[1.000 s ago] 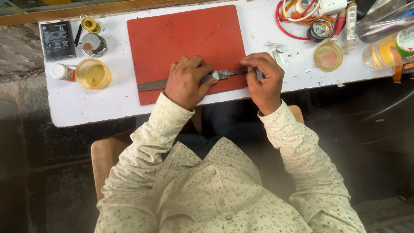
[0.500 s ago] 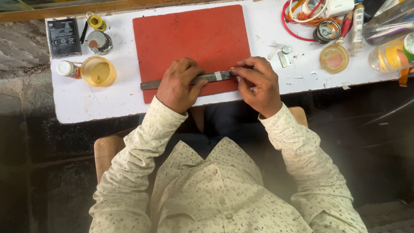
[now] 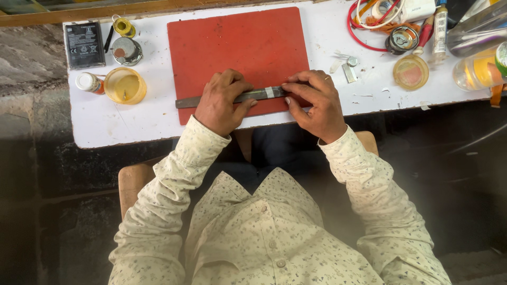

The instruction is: The person sits at a repair bench and solders the terminal of a black battery pack with a soldering iron, holding the pack steady on a red mat. They then set the pack aside, handle a small metal component, and work it against a flat metal file on the bench.

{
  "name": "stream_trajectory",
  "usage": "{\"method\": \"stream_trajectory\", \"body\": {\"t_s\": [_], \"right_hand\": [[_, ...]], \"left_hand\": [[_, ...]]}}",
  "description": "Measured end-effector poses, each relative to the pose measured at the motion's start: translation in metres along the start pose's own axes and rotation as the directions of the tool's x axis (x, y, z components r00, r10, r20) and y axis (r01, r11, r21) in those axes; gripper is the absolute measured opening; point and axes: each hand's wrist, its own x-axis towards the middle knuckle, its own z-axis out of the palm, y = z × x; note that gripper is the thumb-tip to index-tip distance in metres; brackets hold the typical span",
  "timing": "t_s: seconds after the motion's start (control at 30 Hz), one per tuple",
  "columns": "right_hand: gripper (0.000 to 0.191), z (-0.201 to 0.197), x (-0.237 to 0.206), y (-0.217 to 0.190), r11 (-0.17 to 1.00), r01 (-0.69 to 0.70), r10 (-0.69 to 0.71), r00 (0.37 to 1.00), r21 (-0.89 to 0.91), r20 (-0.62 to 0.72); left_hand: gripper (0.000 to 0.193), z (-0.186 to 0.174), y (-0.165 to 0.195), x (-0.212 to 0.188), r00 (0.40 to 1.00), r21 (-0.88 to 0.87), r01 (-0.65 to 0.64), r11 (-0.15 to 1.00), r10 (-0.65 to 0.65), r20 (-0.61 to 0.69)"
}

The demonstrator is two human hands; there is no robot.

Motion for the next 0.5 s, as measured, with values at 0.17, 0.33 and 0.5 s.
{"method": "stream_trajectory", "body": {"t_s": [0.17, 0.33, 0.5], "right_hand": [[0.028, 0.0, 0.001, -0.001, 1.0, 0.01, -0.01, 1.0, -0.001, -0.003], [0.027, -0.003, 0.005, -0.002, 0.997, -0.029, 0.029, 1.0, 0.07, -0.011], [0.019, -0.009, 0.023, -0.001, 0.936, -0.219, 0.177, 0.97, 0.276, 0.169]], "left_hand": [[0.028, -0.001, 0.003, 0.0, 1.0, -0.003, -0.003, 1.0, 0.003, -0.007], [0.02, -0.004, 0.008, -0.002, 0.996, -0.005, -0.087, 0.996, 0.087, -0.034], [0.015, -0.007, 0.011, -0.004, 0.987, 0.022, -0.151, 0.988, 0.151, -0.044]]}}
